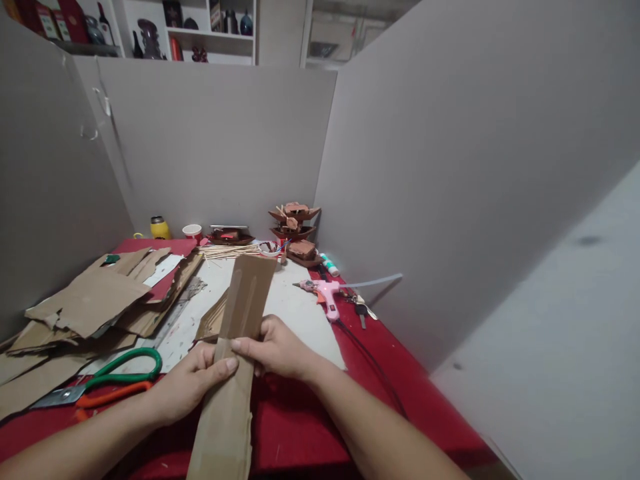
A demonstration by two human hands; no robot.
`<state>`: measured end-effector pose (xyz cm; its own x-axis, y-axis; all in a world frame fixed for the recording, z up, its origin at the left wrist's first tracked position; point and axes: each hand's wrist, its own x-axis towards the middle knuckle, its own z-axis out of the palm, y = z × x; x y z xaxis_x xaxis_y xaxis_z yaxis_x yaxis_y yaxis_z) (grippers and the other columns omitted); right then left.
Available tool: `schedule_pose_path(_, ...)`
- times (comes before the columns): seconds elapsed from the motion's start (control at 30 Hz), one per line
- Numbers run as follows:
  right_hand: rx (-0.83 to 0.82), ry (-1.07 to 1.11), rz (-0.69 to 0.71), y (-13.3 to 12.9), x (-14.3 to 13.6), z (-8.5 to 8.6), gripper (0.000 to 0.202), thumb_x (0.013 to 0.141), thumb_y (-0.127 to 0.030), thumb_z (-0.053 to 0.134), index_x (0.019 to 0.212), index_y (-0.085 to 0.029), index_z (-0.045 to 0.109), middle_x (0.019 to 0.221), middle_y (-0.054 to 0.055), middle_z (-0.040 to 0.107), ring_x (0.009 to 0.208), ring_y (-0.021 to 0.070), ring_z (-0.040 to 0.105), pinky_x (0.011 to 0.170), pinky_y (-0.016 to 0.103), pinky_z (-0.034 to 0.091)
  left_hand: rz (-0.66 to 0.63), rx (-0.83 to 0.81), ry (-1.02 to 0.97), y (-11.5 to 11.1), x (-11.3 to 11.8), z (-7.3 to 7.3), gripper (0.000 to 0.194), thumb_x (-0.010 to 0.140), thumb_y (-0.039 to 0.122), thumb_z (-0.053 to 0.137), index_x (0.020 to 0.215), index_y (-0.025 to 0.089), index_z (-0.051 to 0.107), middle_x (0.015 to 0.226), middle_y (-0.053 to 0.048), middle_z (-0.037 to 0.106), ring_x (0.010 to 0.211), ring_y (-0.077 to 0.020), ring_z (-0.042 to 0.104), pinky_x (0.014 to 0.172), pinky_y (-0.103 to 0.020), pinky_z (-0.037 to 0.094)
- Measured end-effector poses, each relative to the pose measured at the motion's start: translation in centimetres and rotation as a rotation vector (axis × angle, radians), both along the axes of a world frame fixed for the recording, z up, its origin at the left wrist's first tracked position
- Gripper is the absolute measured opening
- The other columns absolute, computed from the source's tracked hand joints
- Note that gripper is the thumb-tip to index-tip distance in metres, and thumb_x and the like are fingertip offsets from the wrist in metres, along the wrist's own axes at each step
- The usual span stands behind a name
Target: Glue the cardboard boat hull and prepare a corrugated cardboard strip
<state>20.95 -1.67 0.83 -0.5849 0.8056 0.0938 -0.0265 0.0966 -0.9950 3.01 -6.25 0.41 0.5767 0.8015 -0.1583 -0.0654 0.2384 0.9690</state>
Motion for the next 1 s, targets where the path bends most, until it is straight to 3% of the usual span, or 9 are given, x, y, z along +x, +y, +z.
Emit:
schedule_pose_path(0.2,-0.003,0.119,-0.153,1.2,0.9,0.7,0.036,0.073,-0.048,0.071,0.074,-0.013,0.064,0.057,-0.004,0.056,0.044,0.0062,0.044,0.041,0.018,0.037,-0.018,-0.05,0.027,0.0,-0.1,0.6,0.04,0.071,0.049,0.072,0.084,0.011,0.067,0.074,-0.006,0.069,0.062,-0.016,0.063,0.062,-0.027,0.049)
schedule_pose_path(0.33,-0.024,0.114,-0.07,0.5,0.1,0.8,0.037,0.071,-0.048,0.074,0.069,-0.012,0.064,0.05,-0.003,0.054,0.041,0.0066,0.044,0.04,0.019,0.035,-0.069,-0.079,-0.11,-0.1,0.2,1.2,0.042,0.072,0.043,0.071,0.097,0.01,0.067,0.092,-0.014,0.071,0.08,-0.0219,0.068,0.075,-0.032,0.05)
schedule_pose_path(0.43,-0.02,0.106,-0.026,0.0,-0.8,1.0,0.037,0.069,-0.047,0.075,0.069,-0.012,0.065,0.05,-0.004,0.053,0.04,0.0053,0.041,0.04,0.019,0.034,-0.066,-0.106,-0.104,-0.3,0.3,1.7,0.042,0.077,0.049,0.063,0.083,0.008,0.067,0.074,-0.011,0.067,0.063,-0.0167,0.064,0.063,-0.026,0.049)
schedule_pose_path(0.5,0.022,0.122,-0.082,-0.2,-0.9,1.5,0.036,0.072,-0.047,0.073,0.07,-0.013,0.065,0.054,-0.003,0.055,0.044,0.0059,0.044,0.043,0.019,0.037,0.021,-0.089,-0.071,-0.5,0.1,2.3,0.042,0.079,0.052,0.059,0.087,0.011,0.065,0.066,-0.004,0.061,0.049,-0.0127,0.057,0.051,-0.024,0.044)
schedule_pose_path(0.67,0.059,0.275,-0.368,-1.0,0.4,4.1,0.041,0.08,-0.053,0.064,0.069,-0.014,0.065,0.058,0.001,0.061,0.044,0.0072,0.049,0.039,0.017,0.038,0.252,0.233,0.157,-2.1,-2.2,5.8,0.048,0.083,0.054,0.055,0.115,0.018,0.06,0.072,-0.002,0.06,0.062,-0.0158,0.057,0.056,-0.025,0.046)
schedule_pose_path(0.77,-0.049,0.381,-0.291,-2.4,0.7,6.3,0.046,0.078,-0.057,0.063,0.063,-0.014,0.064,0.051,0.001,0.059,0.037,0.0068,0.048,0.034,0.016,0.036,0.286,0.589,0.41,-3.1,-4.3,8.2,0.037,0.086,0.046,0.055,0.116,0.026,0.06,0.1,-0.004,0.065,0.092,-0.0219,0.06,0.076,-0.027,0.048)
schedule_pose_path(0.83,-0.067,0.434,-0.191,-3.2,0.3,7.7,0.05,0.076,-0.062,0.062,0.064,-0.013,0.067,0.05,0.002,0.06,0.035,0.0073,0.048,0.031,0.016,0.036,0.338,0.834,0.643,-3.3,-5.6,9.2,0.036,0.087,0.039,0.054,0.122,0.029,0.056,0.113,-0.004,0.063,0.101,-0.0248,0.059,0.081,-0.03,0.048)
schedule_pose_path(0.93,-0.018,0.425,-0.066,-3.7,-0.6,8.8,0.058,0.077,-0.067,0.056,0.068,-0.011,0.069,0.049,0.004,0.061,0.032,0.0083,0.049,0.03,0.017,0.036,0.448,1.139,0.987,-2.6,-7.2,9.2,0.047,0.084,0.033,0.054,0.13,0.027,0.048,0.12,-0.009,0.06,0.1,-0.0294,0.059,0.078,-0.036,0.048)
schedule_pose_path(1.0,-0.005,0.383,-0.054,-3.5,-1.1,8.9,0.05,0.078,-0.06,0.06,0.065,-0.012,0.066,0.047,0.002,0.059,0.031,0.008,0.048,0.029,0.017,0.036,0.503,1.269,1.17,-1.8,-8.0,8.5,0.05,0.083,0.03,0.052,0.132,0.024,0.046,0.121,-0.013,0.059,0.097,-0.032,0.061,0.073,-0.039,0.048)
